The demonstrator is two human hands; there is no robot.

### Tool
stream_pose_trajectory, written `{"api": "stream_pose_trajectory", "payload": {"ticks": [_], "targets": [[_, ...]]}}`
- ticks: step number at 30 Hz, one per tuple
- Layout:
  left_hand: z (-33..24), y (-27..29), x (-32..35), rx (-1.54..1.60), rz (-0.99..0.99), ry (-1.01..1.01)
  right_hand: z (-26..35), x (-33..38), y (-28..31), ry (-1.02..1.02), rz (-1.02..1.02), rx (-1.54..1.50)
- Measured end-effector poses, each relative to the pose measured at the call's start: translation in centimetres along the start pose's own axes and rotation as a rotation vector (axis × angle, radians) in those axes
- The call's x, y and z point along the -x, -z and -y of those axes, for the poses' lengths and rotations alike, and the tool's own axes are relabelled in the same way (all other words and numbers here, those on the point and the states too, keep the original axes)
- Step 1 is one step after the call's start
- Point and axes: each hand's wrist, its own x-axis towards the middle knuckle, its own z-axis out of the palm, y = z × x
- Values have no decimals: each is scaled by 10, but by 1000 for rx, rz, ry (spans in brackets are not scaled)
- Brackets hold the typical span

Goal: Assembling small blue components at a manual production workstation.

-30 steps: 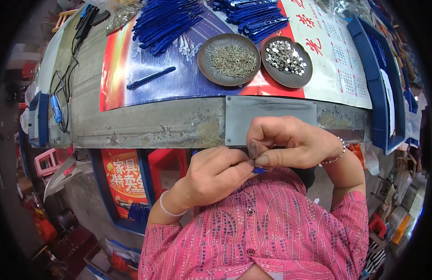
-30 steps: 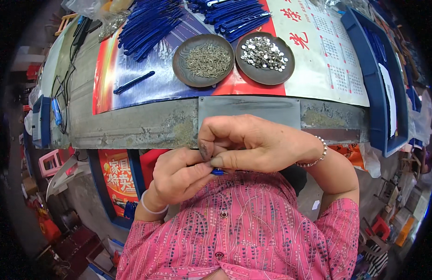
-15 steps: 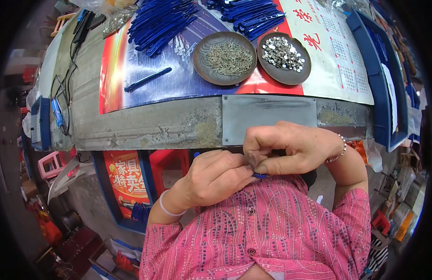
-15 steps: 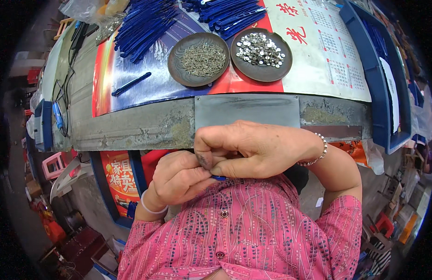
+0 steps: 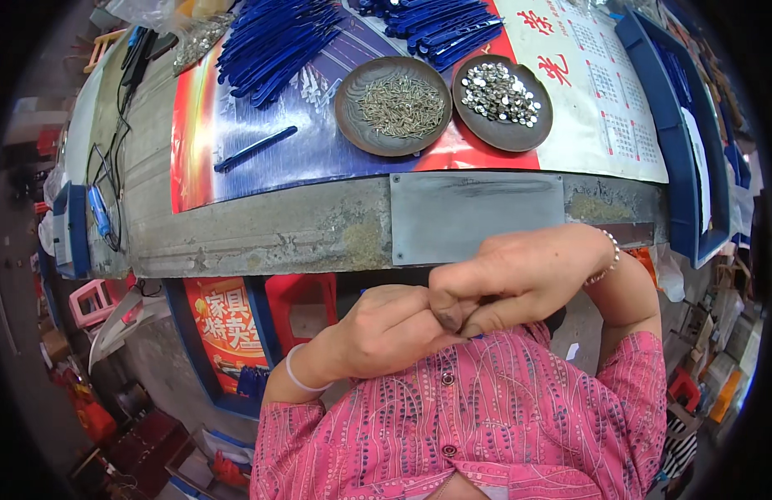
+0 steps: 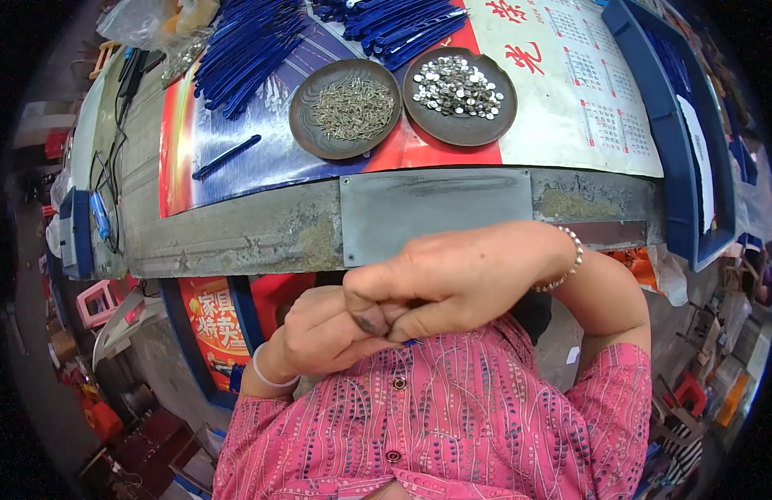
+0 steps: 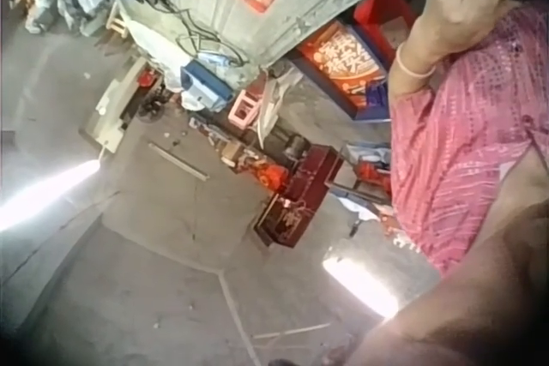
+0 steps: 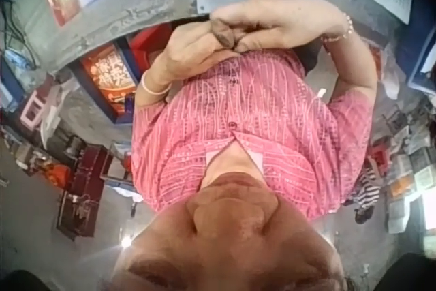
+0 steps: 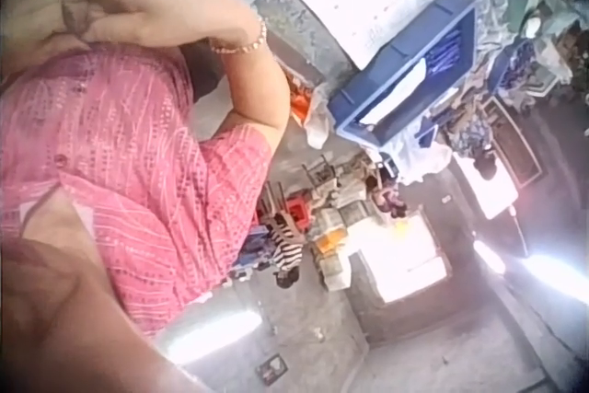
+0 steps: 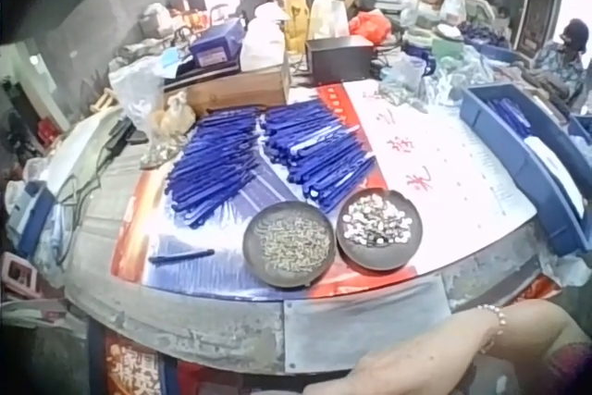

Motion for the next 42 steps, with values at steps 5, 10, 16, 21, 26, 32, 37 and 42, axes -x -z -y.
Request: {"api": "stream_pose_trajectory", "payload": {"ticks": [5,10,16,21,26,32,37,42], "targets": [[-1,-2,0,-102,-34,-5,4,5,-2,-136,-89,-90],[6,-2,-5,-163,-69,150,17,3,-56,-52,-517,1133],[4,-5,-9,-171,-257,314,6,36,-6,-262,-899,809],[4,-12,2,10,-302,442,-17,72,19,-466,-1055,1083],[1,-19,2,128,-337,546,-14,73,23,-575,-942,1214],[4,-17,3,158,-270,476,-15,74,33,-555,-851,1224],[5,-22,4,424,-378,560,-7,71,35,-464,-800,1127],[5,-30,-2,749,-510,670,6,47,-14,-124,-926,738]]}}
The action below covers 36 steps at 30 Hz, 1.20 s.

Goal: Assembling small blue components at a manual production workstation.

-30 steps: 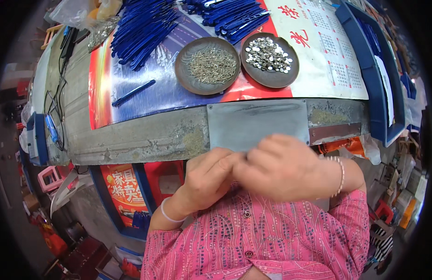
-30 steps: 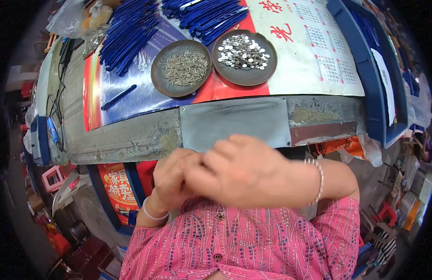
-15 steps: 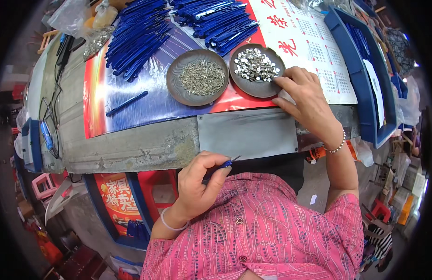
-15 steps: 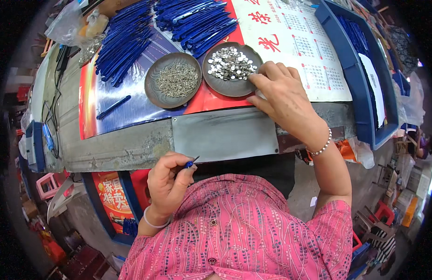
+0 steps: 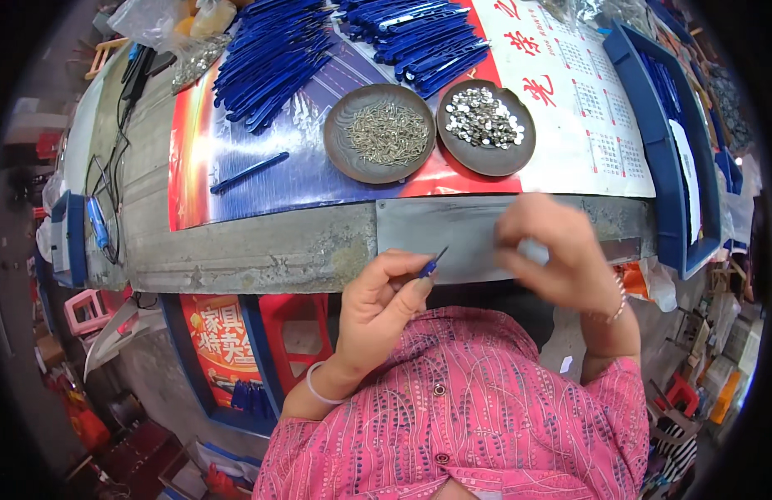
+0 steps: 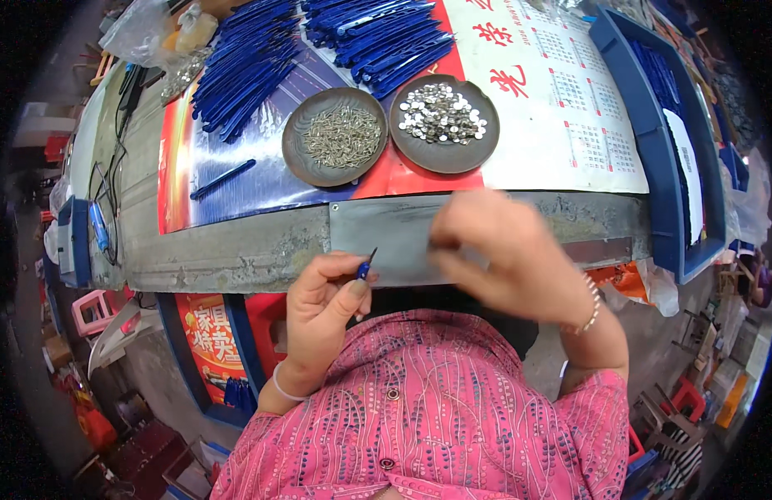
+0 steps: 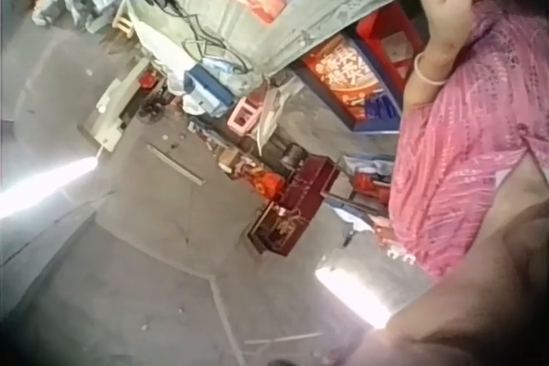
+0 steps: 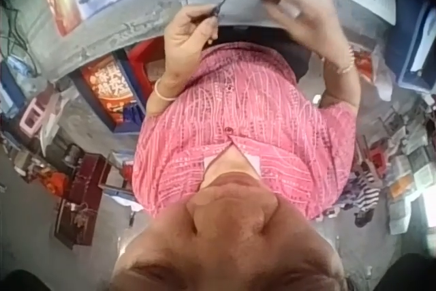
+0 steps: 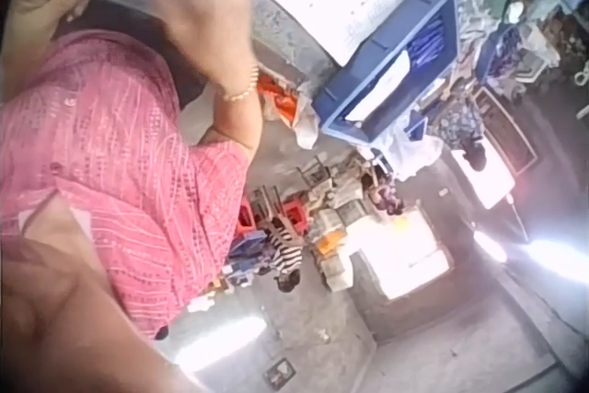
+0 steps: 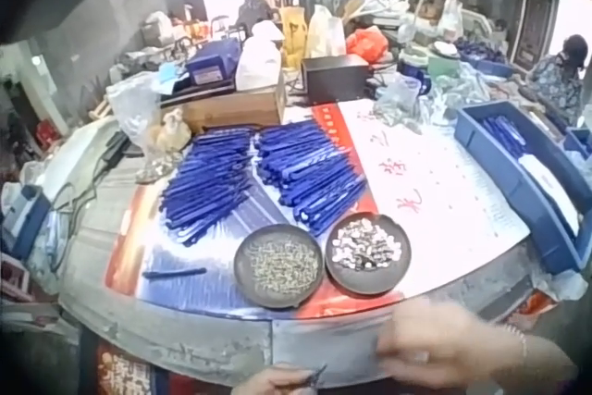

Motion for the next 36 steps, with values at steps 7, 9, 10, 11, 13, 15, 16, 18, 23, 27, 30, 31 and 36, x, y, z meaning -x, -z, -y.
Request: {"api": "stream_pose_trajectory", "payload": {"ticks": [7,9,10,11,13,15,16,18,23,27,30,31,36], "targets": [[7,-11,0,172,34,74,11,12,-53,82,-163,-205],[7,-13,0,174,58,58,10,13,-58,119,-208,-170],[8,-13,2,181,62,42,9,13,-60,122,-227,-181],[9,-14,2,189,66,27,9,13,-61,125,-247,-191],[13,-14,4,206,71,6,9,15,-65,104,-263,-213],[17,-14,4,224,78,-14,10,19,-67,82,-280,-235],[19,-13,5,214,92,-51,11,21,-68,-13,-259,-368],[21,-13,5,204,106,-88,11,23,-70,-108,-237,-501],[25,-16,9,102,115,-180,8,25,-77,-416,-194,-1328],[21,-26,9,89,29,-274,24,22,-83,-370,-345,-1139],[19,-30,4,-82,-70,-443,34,15,-81,-84,-515,-403],[18,-30,4,-164,-94,-521,36,12,-79,-78,-511,-402],[15,-29,8,-305,-157,-612,36,10,-76,92,-484,-81]]}}
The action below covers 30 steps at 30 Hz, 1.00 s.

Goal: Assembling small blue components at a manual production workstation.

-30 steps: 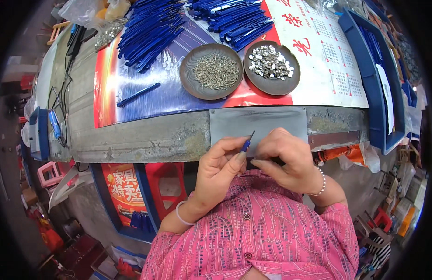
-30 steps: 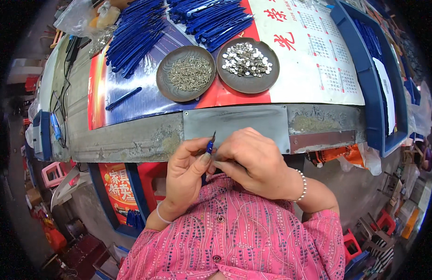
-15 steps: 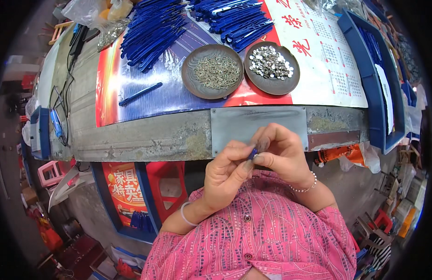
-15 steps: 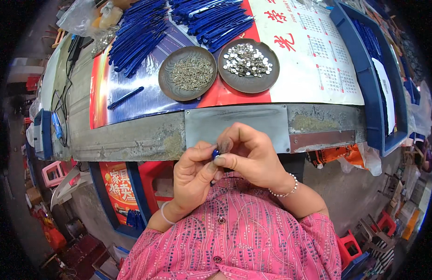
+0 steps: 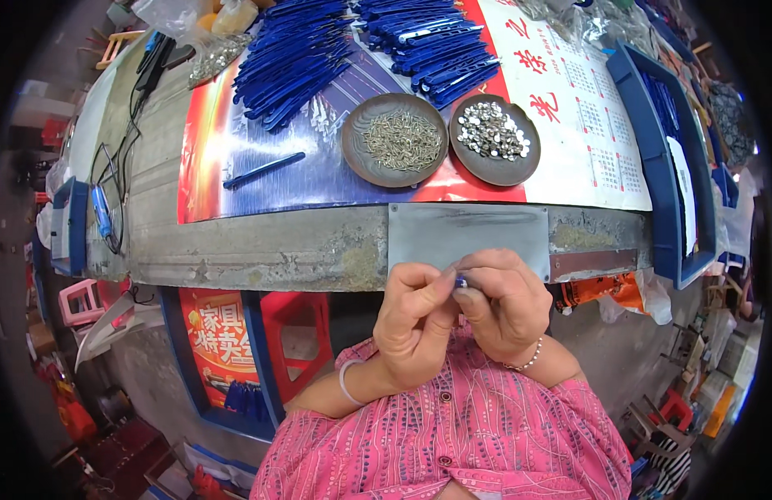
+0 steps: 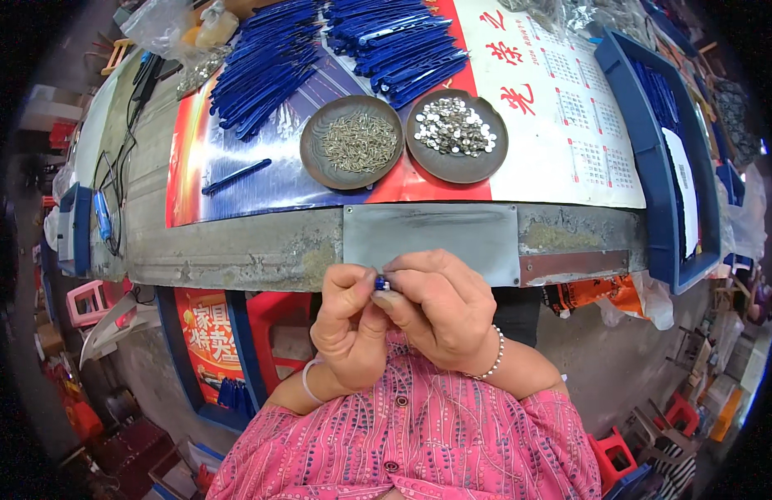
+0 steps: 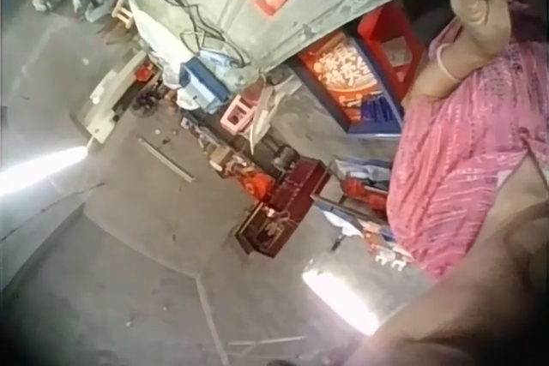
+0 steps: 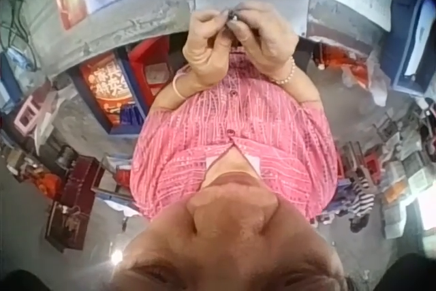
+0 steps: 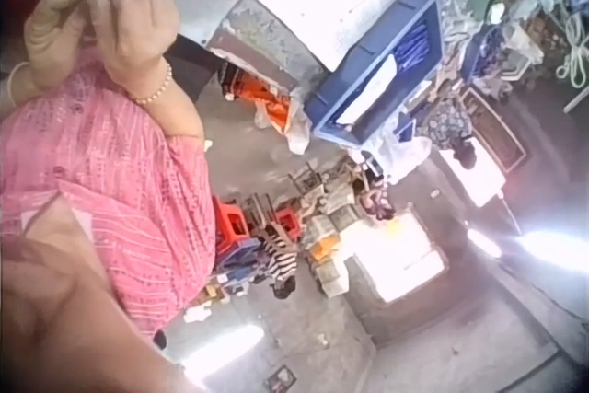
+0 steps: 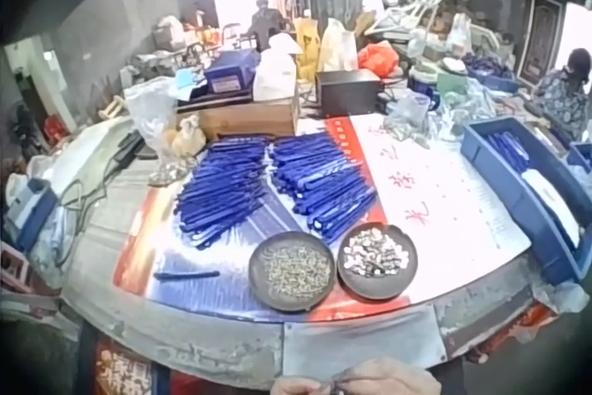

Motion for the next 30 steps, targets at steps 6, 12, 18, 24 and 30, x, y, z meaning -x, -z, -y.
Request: {"api": "stream_pose_trajectory", "payload": {"ticks": [6,12,18,24,30], "targets": [[-8,1,0,8,75,76,-13,6,-9,40,14,-22],[-8,6,3,83,81,180,-13,10,-9,-45,170,-27],[-9,4,10,444,68,462,-13,-6,20,-446,-395,182],[-4,6,7,572,0,517,-31,-6,12,-257,-207,66],[-10,10,10,528,-10,481,-8,1,-4,-265,-164,-253]]}}
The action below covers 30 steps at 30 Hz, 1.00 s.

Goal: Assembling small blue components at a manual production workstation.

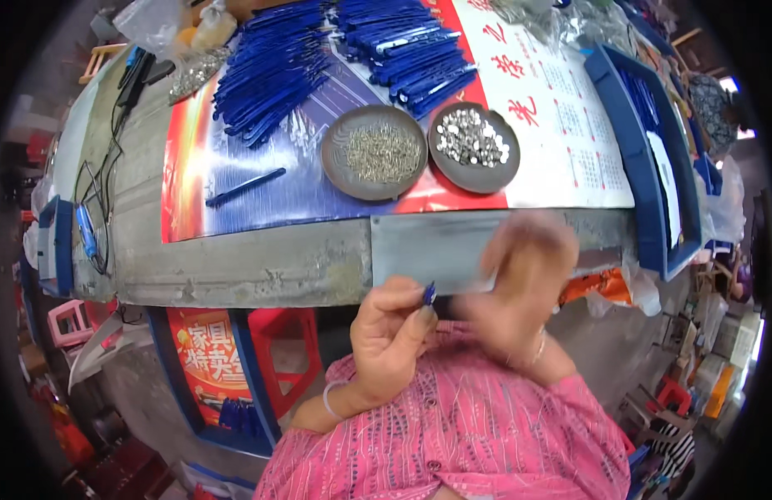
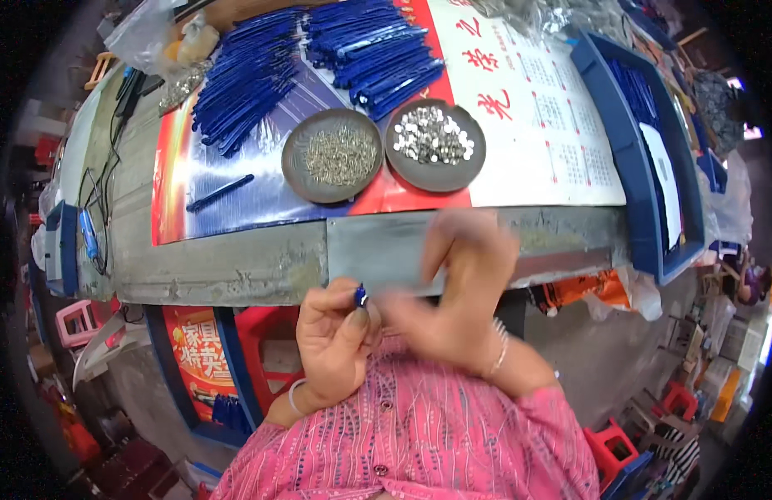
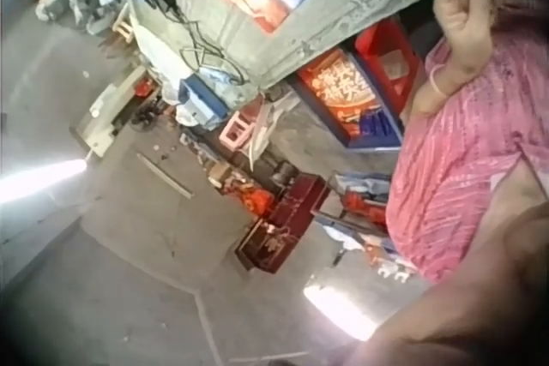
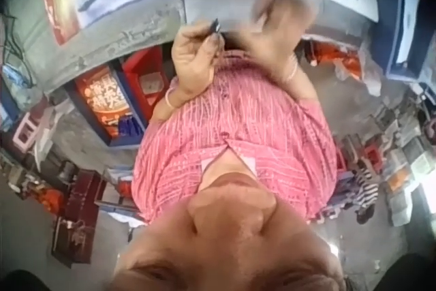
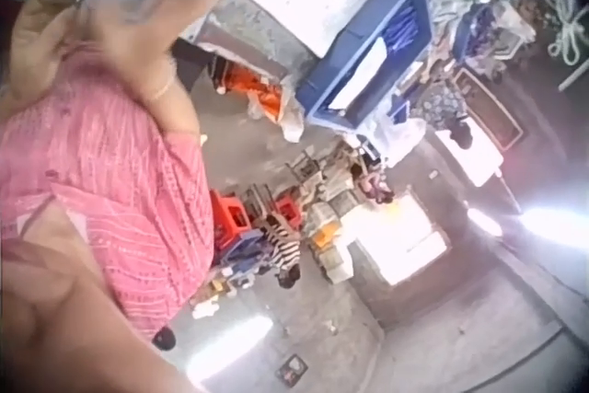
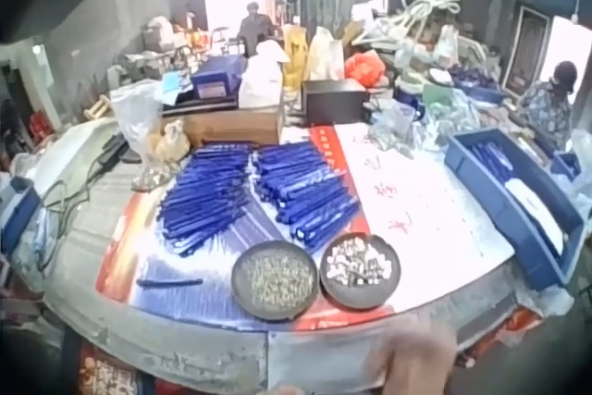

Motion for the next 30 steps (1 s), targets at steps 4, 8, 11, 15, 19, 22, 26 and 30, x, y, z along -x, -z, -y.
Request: {"api": "stream_pose_trajectory", "payload": {"ticks": [4,8,11,15,19,22,26,30], "targets": [[3,-9,-14,72,-36,14,-21,-12,5,-39,31,92],[-1,-10,-1,41,-75,16,10,-1,4,70,200,256],[6,-6,-11,56,-16,-22,-20,-2,-3,-243,-151,-118],[2,-11,-5,4,-53,-39,0,2,1,11,195,-6],[7,-10,-10,-77,10,-63,6,0,1,14,285,34],[4,-15,-7,15,-6,15,-8,-5,7,-588,316,-503],[2,-15,-6,-43,4,11,10,0,9,60,366,167],[3,-18,-6,8,28,83,-7,1,21,130,369,147]]}}
